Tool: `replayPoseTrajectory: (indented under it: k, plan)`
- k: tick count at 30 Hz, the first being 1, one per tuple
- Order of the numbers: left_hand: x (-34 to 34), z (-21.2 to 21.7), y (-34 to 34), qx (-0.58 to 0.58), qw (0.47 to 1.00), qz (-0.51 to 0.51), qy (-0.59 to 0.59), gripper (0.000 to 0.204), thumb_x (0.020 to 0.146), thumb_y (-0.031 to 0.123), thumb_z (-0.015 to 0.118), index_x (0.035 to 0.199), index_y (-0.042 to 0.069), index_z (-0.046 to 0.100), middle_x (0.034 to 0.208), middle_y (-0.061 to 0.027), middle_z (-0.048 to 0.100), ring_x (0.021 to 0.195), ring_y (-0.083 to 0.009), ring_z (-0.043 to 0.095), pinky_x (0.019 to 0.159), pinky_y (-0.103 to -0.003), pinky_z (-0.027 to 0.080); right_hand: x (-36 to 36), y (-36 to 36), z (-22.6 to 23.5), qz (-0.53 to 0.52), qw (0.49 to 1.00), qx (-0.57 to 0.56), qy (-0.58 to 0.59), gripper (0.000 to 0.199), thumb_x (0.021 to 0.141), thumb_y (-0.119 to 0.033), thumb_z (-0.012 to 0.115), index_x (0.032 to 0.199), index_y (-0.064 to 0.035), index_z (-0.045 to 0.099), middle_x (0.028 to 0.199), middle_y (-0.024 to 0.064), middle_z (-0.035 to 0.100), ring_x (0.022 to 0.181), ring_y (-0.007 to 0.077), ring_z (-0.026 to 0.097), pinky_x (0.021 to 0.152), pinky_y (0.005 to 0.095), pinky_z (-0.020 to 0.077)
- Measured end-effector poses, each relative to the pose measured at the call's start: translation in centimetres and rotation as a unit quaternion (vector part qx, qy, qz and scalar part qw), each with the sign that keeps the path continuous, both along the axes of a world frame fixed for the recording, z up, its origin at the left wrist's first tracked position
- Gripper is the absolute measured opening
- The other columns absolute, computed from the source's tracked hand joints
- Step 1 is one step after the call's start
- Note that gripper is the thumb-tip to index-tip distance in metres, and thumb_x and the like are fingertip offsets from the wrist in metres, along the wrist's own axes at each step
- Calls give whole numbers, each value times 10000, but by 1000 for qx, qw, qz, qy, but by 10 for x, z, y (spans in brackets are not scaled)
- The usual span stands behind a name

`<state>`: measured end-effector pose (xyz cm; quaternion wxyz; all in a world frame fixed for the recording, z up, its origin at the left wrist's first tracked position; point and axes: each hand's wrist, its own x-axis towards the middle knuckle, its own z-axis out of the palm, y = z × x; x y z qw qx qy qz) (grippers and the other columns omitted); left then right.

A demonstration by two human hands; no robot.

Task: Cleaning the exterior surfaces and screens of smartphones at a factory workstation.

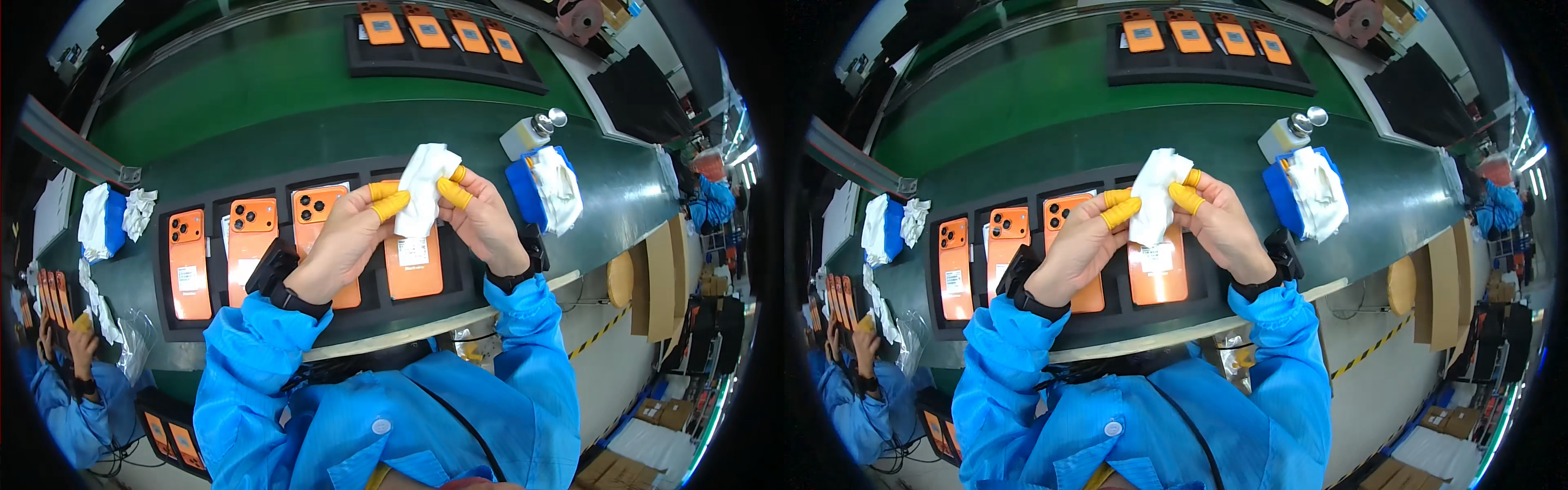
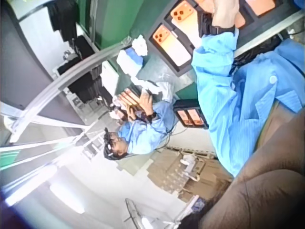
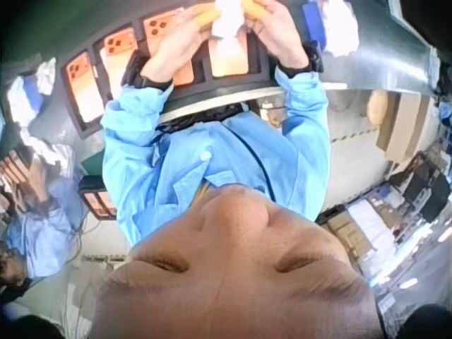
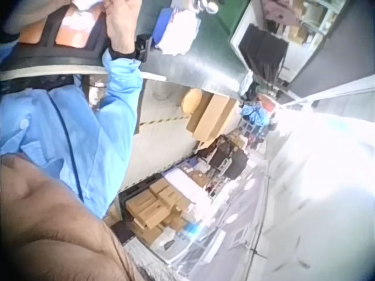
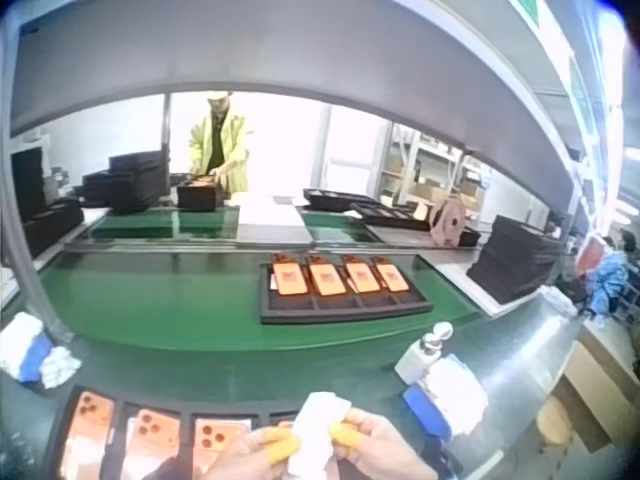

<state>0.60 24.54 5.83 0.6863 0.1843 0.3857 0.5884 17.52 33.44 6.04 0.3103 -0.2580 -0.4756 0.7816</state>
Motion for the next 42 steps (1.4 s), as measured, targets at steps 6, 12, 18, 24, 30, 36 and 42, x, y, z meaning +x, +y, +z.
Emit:
replayPoseTrajectory:
  k: [6, 12, 18, 24, 30, 36, 42]
  plan:
    - [3, 2, -5, -8, 984, 42, 175, 237, 918, 73, 573, 1132, -28, 565, 1081, -114, 613, 1024, -189, 607, 883, -320, 512, -8, -9, -12, -17, 1000, 10, -1, 300, 911, -62, 588, 1200, 0, 542, 1085, 79, 641, 959, 145, 629, 856, 296, 509]
    - [-2, 2, -4, -29, 993, 52, 100, 308, 990, 242, 468, 1135, -13, 563, 1099, -111, 618, 1039, -225, 610, 884, -343, 512, -11, -9, -5, -197, 754, 600, -181, 221, 738, 17, 700, 954, -26, 677, 932, 94, 659, 776, 228, 633, 658, 284, 517]
    - [-3, 5, 1, 3, 997, 57, 59, 291, 975, 156, 476, 1184, -40, 527, 1150, -121, 598, 1054, -206, 602, 969, -377, 474, -4, -3, 13, -112, 804, 564, -151, 337, 692, -54, 756, 1024, -59, 697, 997, 101, 640, 839, 217, 611, 711, 302, 503]
    - [0, -12, 3, 76, 985, -30, 155, 264, 939, 101, 526, 1158, -43, 559, 1114, -91, 622, 1012, -163, 607, 855, -298, 499, 2, 12, -16, 37, 977, 210, -24, 291, 918, -80, 566, 1195, 5, 595, 1208, 77, 602, 998, 124, 591, 884, 287, 482]
    - [-12, -20, -15, 67, 969, 39, 233, 222, 913, 104, 587, 1079, -43, 605, 1008, -104, 656, 885, -180, 645, 787, -295, 525, 0, 1, -17, 145, 973, 162, -78, 323, 840, -123, 684, 1115, 39, 629, 1020, 83, 669, 892, 98, 614, 761, 242, 508]
    - [-11, -22, -7, 28, 974, 74, 211, 162, 844, 48, 674, 983, -30, 638, 948, -87, 669, 821, -155, 655, 730, -261, 538, 11, -6, -6, 63, 994, 88, -30, 179, 833, -79, 670, 960, 43, 645, 857, 51, 657, 772, 100, 615, 691, 241, 508]
    - [10, -10, -12, 87, 966, 54, 237, 116, 870, 88, 656, 952, 7, 651, 871, -43, 664, 726, -101, 612, 594, -217, 469, 20, -8, -3, 63, 989, 21, 129, 109, 844, -80, 621, 907, 9, 613, 1041, 98, 610, 994, 191, 580, 921, 337, 447]
